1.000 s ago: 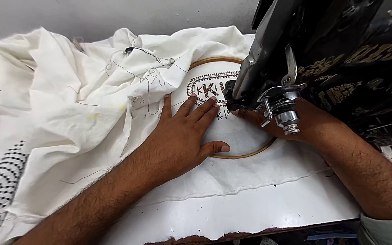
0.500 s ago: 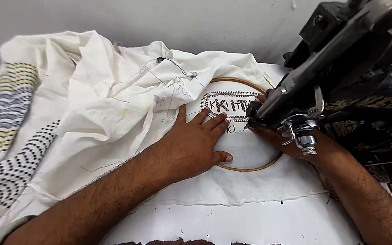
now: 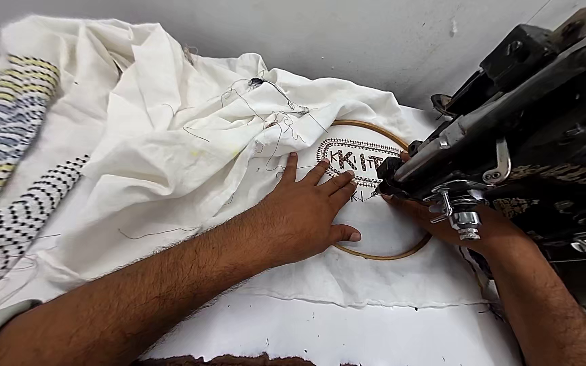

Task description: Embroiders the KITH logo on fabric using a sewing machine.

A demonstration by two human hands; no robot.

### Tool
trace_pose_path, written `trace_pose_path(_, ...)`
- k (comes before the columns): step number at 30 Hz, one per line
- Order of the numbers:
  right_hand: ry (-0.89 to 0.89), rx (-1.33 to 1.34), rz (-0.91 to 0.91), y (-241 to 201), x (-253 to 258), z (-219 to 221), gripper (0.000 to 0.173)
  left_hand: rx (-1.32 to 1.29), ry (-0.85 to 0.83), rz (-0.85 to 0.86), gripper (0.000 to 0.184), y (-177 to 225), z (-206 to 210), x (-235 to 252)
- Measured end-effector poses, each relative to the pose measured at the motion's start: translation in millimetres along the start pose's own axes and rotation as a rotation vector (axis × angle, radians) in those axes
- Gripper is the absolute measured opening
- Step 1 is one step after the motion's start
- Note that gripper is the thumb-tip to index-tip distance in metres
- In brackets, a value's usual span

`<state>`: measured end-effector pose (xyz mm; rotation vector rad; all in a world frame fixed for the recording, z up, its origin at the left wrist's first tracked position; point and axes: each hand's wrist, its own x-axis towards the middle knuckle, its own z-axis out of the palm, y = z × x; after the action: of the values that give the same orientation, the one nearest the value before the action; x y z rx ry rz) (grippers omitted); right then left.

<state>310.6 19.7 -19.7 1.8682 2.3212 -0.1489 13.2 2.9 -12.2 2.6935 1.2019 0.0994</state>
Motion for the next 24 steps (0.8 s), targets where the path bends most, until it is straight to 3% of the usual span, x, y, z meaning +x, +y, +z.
trace_pose_path(4,0.096,0.116,-0.025,-16.3,-7.1,-8.0,0.032,0.033,-0.029,0.003,0.079,-2.9,-3.4,-0.7)
trace_pose_path(8,0.018,0.026,-0.065,-19.3,-2.2,-8.8,0.039,0.058,0.003,0.004,0.078,-3.7,-5.1,-2.9)
trace_pose_path(11,0.143,0.103,-0.158,-27.8,-7.3,-16.6,0.037,0.072,0.031,0.011,0.078,-4.2,-1.0,-2.1)
trace_pose_path(16,0.165,0.133,-0.163,-36.4,-12.3,-23.9,0.045,0.083,0.040,0.025,0.078,-7.2,-2.7,-3.6)
trace_pose_path(20,0.297,0.112,-0.226,-33.3,-7.6,-10.4,0.051,0.098,0.015,0.014,0.079,-7.3,-6.7,-4.6)
trace_pose_path(24,0.276,0.102,-0.221,-34.6,-7.7,-12.1,0.050,0.105,0.021,0.008,0.080,-6.7,-6.0,-4.9)
